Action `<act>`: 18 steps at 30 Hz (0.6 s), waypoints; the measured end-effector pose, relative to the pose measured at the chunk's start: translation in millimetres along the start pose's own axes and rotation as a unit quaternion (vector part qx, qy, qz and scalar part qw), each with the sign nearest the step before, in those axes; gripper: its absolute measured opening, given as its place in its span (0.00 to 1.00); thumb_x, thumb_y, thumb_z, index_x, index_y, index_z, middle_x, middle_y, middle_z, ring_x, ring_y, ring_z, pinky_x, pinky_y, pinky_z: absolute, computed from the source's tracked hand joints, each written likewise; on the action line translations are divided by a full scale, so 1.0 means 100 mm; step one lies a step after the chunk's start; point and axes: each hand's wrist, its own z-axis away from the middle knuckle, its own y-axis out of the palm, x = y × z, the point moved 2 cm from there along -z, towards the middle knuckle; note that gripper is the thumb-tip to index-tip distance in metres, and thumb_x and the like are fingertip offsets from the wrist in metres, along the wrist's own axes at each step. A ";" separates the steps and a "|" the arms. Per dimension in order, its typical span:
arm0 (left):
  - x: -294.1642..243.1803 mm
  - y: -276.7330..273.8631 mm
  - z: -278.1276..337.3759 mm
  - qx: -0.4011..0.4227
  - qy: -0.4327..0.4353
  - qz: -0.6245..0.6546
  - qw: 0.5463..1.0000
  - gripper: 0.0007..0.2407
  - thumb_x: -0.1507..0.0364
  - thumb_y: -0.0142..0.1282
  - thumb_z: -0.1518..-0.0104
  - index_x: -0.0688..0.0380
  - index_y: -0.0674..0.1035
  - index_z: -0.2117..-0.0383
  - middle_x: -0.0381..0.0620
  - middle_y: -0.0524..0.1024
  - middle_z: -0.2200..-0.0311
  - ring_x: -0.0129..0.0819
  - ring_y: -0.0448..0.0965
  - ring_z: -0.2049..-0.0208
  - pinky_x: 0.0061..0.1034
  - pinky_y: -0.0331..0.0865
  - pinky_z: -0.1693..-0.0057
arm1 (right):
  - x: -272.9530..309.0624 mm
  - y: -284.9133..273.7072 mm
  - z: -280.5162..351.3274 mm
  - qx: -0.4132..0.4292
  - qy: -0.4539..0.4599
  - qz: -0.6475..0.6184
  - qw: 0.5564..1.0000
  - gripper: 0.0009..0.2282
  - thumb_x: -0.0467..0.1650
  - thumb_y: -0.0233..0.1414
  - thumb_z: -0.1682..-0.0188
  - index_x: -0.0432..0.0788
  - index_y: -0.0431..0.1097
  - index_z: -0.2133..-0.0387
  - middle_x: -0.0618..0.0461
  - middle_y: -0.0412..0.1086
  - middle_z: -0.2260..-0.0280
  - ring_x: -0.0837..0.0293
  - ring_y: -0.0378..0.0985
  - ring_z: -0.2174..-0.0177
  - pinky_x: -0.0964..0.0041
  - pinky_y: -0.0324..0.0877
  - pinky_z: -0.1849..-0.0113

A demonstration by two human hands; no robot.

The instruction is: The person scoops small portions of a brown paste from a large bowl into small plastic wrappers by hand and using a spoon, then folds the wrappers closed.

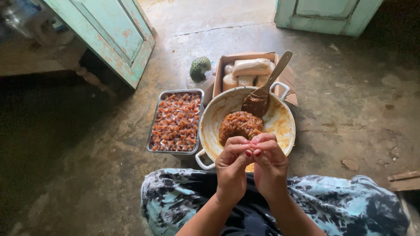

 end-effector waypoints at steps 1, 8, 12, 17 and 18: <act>0.00 0.00 0.01 0.000 0.000 0.000 1.000 0.06 0.78 0.55 0.39 0.67 0.82 0.60 0.53 0.73 0.56 0.37 0.77 0.57 0.25 0.78 0.55 | 0.03 -0.02 -0.01 0.000 0.000 0.000 1.000 0.03 0.31 0.57 0.48 0.46 0.73 0.67 0.53 0.65 0.60 0.58 0.68 0.54 0.64 0.63 0.46; 0.07 -0.07 0.01 -0.047 -0.015 0.050 0.997 0.10 0.74 0.58 0.39 0.61 0.75 0.54 0.48 0.76 0.66 0.30 0.77 0.64 0.29 0.78 0.54 | -0.04 -0.12 -0.10 0.066 0.165 -0.149 0.973 0.10 0.33 0.57 0.48 0.36 0.71 0.64 0.46 0.63 0.59 0.53 0.69 0.58 0.63 0.68 0.54; -0.06 0.03 0.02 -0.001 0.064 -0.010 0.998 0.09 0.69 0.58 0.37 0.64 0.79 0.63 0.50 0.68 0.61 0.34 0.74 0.60 0.26 0.76 0.56 | -0.02 -0.10 -0.10 0.035 0.106 -0.097 0.989 0.04 0.29 0.57 0.50 0.42 0.72 0.71 0.49 0.64 0.64 0.56 0.67 0.60 0.66 0.63 0.55; -0.07 0.01 0.03 -0.049 0.130 -0.106 0.985 0.02 0.78 0.58 0.40 0.61 0.81 0.65 0.52 0.72 0.61 0.36 0.77 0.61 0.26 0.80 0.57 | 0.02 -0.01 -0.03 0.031 0.009 0.004 0.999 0.02 0.28 0.56 0.49 0.45 0.71 0.66 0.51 0.64 0.62 0.58 0.68 0.60 0.68 0.68 0.56; -0.10 0.03 0.04 -0.050 0.131 -0.113 0.984 0.02 0.79 0.57 0.40 0.62 0.82 0.65 0.54 0.74 0.60 0.37 0.78 0.58 0.27 0.80 0.54 | 0.04 0.01 -0.03 0.032 -0.014 0.026 0.999 0.02 0.27 0.55 0.49 0.44 0.71 0.65 0.50 0.64 0.61 0.58 0.69 0.58 0.67 0.67 0.51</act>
